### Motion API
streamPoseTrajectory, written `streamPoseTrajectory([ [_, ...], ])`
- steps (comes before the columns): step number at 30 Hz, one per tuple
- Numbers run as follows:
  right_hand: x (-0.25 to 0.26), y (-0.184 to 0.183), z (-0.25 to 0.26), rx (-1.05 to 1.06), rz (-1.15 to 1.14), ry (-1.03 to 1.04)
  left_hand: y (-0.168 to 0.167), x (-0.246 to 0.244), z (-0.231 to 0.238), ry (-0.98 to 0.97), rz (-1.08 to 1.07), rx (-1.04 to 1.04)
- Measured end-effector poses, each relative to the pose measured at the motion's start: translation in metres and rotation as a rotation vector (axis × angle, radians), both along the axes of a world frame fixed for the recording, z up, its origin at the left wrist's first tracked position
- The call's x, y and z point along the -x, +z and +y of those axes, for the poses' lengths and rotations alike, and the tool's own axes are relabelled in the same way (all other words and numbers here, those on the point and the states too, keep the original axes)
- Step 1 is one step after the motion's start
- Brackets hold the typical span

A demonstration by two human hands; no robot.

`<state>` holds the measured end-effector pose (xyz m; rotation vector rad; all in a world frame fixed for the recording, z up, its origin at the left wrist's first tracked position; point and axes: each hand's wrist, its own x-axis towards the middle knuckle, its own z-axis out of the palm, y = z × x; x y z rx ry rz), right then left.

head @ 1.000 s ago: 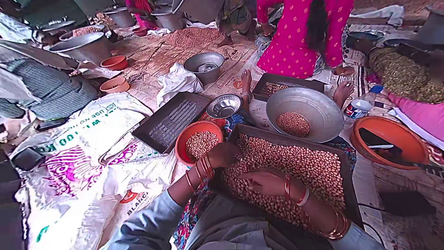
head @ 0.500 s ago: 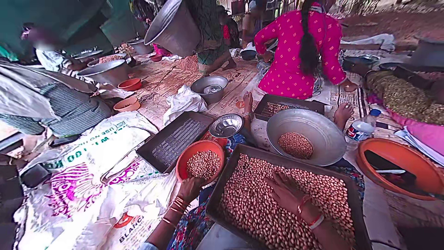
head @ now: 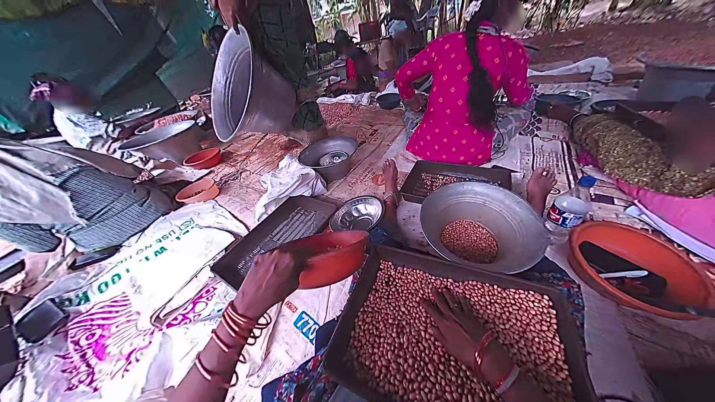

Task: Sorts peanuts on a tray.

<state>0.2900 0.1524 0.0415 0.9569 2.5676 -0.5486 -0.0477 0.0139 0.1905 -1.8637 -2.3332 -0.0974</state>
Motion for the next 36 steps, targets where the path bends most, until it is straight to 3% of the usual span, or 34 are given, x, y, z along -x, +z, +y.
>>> streamPoseTrajectory([
  [3, 0.0, -0.001, 0.001, -0.006, 0.01, 0.009, 0.029, 0.001, 0.022, -0.196, -0.051, -0.204],
  [6, 0.002, 0.014, -0.004, 0.018, 0.046, -0.028, 0.063, -0.003, 0.064, -0.358, -0.298, -0.331],
  [8, 0.002, 0.026, -0.008, 0.022, 0.087, -0.017, 0.078, -0.01, 0.106, -0.449, -0.616, -0.364],
  [11, 0.0, 0.005, -0.002, -0.02, 0.152, 0.005, 0.078, -0.026, 0.185, -0.532, -1.137, -0.425],
  [18, 0.002, -0.007, 0.004, -0.011, 0.086, -0.019, 0.047, -0.083, 0.363, -0.379, -1.792, -0.709],
  [23, 0.001, -0.004, 0.005, 0.0, 0.041, -0.02, 0.009, -0.098, 0.43, -0.163, -2.145, -0.84],
  [27, -0.001, -0.002, 0.005, -0.016, 0.061, -0.02, 0.0, -0.09, 0.429, -0.123, -2.302, -0.884],
  [31, 0.0, 0.0, 0.006, 0.006, 0.056, -0.017, 0.008, -0.054, 0.38, -0.173, -2.274, -0.929],
  [34, 0.002, -0.005, 0.008, 0.009, 0.063, -0.018, 0.014, -0.013, 0.319, -0.171, -1.996, -0.891],
  [36, 0.002, -0.005, 0.008, 0.005, 0.071, -0.014, 0.012, 0.008, 0.264, -0.116, -1.63, -0.822],
])
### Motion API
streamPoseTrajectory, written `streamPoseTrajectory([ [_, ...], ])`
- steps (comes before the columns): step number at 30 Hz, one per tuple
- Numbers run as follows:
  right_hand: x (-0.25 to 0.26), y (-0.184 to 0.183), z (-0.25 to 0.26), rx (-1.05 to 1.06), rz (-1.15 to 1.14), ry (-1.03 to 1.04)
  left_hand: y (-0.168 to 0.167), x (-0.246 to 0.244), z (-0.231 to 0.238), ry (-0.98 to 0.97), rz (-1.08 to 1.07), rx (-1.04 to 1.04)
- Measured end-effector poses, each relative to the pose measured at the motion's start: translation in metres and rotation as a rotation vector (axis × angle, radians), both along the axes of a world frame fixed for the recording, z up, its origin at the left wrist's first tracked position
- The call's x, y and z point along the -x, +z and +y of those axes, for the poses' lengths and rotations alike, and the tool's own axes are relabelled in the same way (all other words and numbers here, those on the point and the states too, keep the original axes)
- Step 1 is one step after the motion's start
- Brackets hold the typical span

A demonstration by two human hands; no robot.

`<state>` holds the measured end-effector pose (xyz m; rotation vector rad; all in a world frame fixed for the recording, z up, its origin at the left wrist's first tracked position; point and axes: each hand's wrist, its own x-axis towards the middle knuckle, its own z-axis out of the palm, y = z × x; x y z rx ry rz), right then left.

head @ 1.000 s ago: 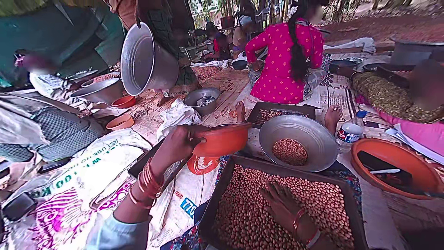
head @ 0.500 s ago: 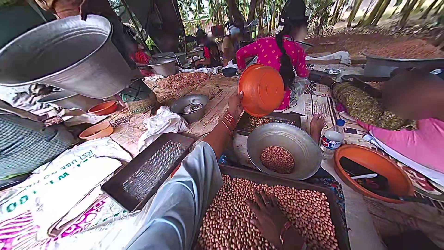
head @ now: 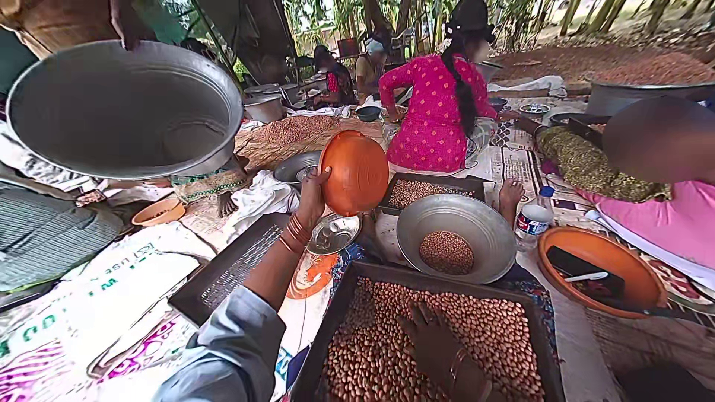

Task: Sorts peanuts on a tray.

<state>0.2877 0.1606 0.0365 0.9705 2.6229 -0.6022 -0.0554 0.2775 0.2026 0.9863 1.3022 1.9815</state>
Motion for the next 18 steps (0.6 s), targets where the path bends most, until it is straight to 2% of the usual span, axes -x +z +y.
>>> streamPoseTrajectory([
  [2, -0.001, 0.003, -0.001, 0.018, -0.001, 0.004, -0.007, 0.017, -0.059, 0.074, 0.384, 0.199],
  [5, -0.004, 0.009, 0.003, 0.03, -0.022, 0.045, -0.027, 0.034, -0.131, 0.118, 0.99, 0.639],
  [7, -0.008, 0.011, 0.008, 0.012, 0.005, 0.065, -0.05, 0.02, -0.17, 0.131, 1.21, 0.88],
  [10, -0.016, 0.015, 0.017, -0.016, 0.158, 0.041, -0.119, 0.005, -0.216, 0.081, 1.345, 0.98],
  [12, -0.021, 0.021, 0.019, -0.06, 0.242, -0.011, -0.16, -0.002, -0.24, -0.034, 1.346, 1.035],
  [13, -0.023, 0.026, 0.021, -0.087, 0.269, -0.047, -0.17, -0.005, -0.245, -0.119, 1.318, 1.097],
  [16, -0.028, 0.043, 0.022, -0.087, 0.211, -0.124, -0.169, -0.007, -0.244, -0.312, 1.251, 1.184],
  [18, -0.031, 0.051, 0.025, -0.064, 0.142, -0.119, -0.146, -0.02, -0.235, -0.247, 1.291, 1.085],
])
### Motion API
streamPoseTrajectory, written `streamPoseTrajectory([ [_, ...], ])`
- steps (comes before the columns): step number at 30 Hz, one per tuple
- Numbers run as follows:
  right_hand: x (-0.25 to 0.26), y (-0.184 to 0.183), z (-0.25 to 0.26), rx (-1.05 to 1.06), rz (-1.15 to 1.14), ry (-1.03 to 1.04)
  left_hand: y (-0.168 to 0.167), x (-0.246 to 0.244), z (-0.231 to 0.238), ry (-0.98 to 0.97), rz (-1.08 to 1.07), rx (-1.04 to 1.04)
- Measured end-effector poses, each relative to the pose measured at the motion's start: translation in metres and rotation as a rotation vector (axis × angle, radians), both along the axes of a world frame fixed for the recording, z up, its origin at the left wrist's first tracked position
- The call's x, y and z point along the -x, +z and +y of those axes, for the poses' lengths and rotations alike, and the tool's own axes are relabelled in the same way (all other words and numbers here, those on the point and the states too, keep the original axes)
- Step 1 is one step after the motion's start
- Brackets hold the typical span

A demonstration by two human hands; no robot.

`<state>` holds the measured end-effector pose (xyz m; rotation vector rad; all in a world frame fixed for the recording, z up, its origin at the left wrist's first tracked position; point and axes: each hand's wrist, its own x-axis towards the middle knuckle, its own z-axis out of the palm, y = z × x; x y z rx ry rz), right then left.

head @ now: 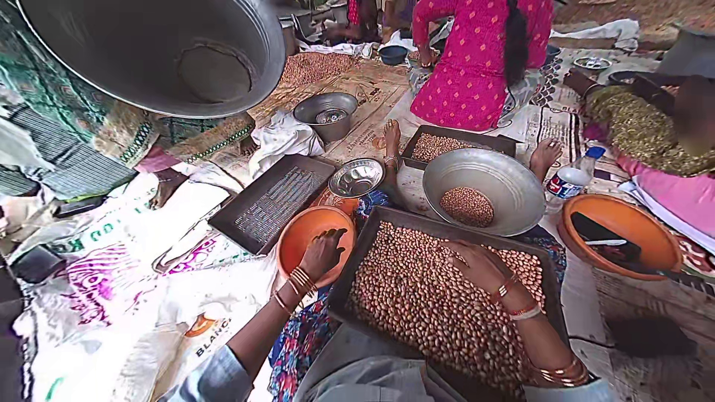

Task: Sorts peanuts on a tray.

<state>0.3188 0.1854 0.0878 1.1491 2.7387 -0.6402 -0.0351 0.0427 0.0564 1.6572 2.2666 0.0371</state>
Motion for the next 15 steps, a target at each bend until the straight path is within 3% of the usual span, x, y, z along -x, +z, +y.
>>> streamPoseTrajectory([
  [4, 0.003, 0.015, 0.006, 0.052, -0.072, 0.041, 0.034, -0.045, 0.027, -0.175, -0.062, -0.256],
  [6, 0.009, 0.019, 0.01, 0.035, -0.062, 0.01, 0.042, -0.071, 0.046, -0.237, -0.133, -0.205],
  [10, 0.031, 0.022, 0.011, -0.028, -0.02, -0.057, 0.044, -0.102, 0.088, -0.166, -0.028, -0.007],
  [15, 0.052, 0.002, 0.01, -0.098, 0.041, -0.116, 0.017, -0.109, 0.105, -0.045, 0.094, 0.051],
])
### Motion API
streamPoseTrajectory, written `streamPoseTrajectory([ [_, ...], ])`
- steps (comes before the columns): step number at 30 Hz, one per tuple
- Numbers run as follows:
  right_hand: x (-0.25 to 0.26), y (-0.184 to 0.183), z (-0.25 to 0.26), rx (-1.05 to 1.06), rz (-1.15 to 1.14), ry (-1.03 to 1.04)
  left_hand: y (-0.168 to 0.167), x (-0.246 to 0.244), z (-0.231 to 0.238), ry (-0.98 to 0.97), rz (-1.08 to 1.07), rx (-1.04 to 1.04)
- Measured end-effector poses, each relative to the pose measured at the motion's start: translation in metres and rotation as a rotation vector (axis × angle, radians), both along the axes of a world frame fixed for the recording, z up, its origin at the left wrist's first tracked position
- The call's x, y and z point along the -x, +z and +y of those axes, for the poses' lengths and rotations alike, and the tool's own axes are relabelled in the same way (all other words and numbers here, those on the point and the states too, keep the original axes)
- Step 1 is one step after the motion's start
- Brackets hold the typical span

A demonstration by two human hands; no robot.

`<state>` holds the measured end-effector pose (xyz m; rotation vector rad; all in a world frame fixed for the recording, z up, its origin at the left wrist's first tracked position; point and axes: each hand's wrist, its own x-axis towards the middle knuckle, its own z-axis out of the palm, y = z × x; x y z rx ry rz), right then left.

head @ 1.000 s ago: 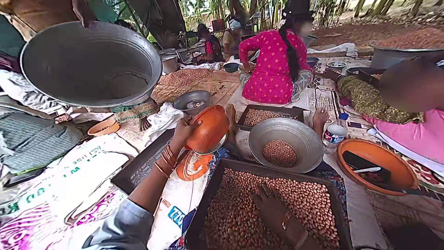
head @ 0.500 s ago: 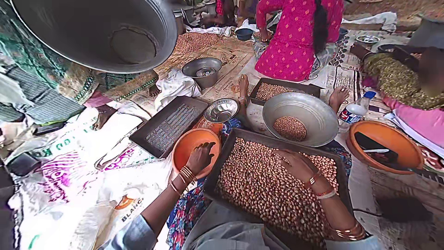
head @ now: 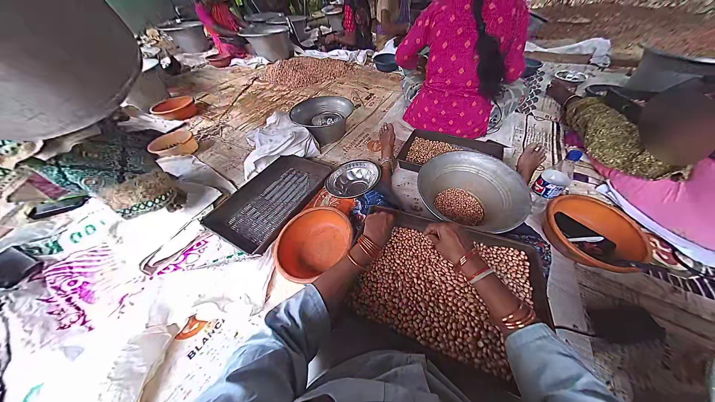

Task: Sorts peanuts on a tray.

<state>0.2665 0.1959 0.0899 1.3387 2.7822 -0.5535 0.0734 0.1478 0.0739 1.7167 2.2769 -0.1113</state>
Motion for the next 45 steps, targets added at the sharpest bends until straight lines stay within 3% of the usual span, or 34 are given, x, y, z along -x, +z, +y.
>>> streamPoseTrajectory([
  [8, 0.016, -0.055, 0.0, -0.083, 0.011, 0.023, -0.011, 0.005, -0.003, -0.005, 0.013, -0.003],
  [16, 0.009, -0.055, 0.0, -0.095, 0.014, -0.008, -0.021, 0.01, 0.008, -0.047, -0.115, -0.127],
  [20, -0.001, -0.041, -0.003, 0.023, 0.053, -0.028, -0.036, 0.006, 0.01, -0.379, -0.34, -0.364],
  [23, 0.0, -0.03, -0.012, 0.187, -0.088, 0.1, -0.046, 0.001, 0.015, -0.656, -0.378, -0.294],
  [27, 0.015, -0.021, -0.046, 0.401, -0.17, 0.384, -0.037, 0.017, 0.014, -0.455, -0.259, -0.176],
  [30, 0.017, -0.008, -0.066, 0.53, -0.058, 0.528, -0.027, 0.026, 0.008, -0.139, -0.475, -0.237],
  [32, 0.009, 0.003, -0.064, 0.596, 0.126, 0.485, -0.023, 0.024, 0.005, 0.087, -0.774, -0.313],
  [34, -0.007, 0.007, -0.049, 0.545, 0.362, 0.362, -0.03, 0.02, 0.006, 0.159, -0.96, -0.315],
  [38, -0.045, 0.003, -0.013, 0.289, 0.768, -0.003, -0.039, 0.001, 0.011, -0.122, -0.694, -0.256],
  [42, -0.074, -0.007, 0.01, 0.061, 0.607, -0.254, -0.043, -0.016, 0.016, -0.274, -0.38, -0.164],
  [45, -0.074, -0.014, 0.011, -0.01, 0.36, -0.306, -0.044, -0.021, 0.016, -0.296, -0.299, -0.132],
])
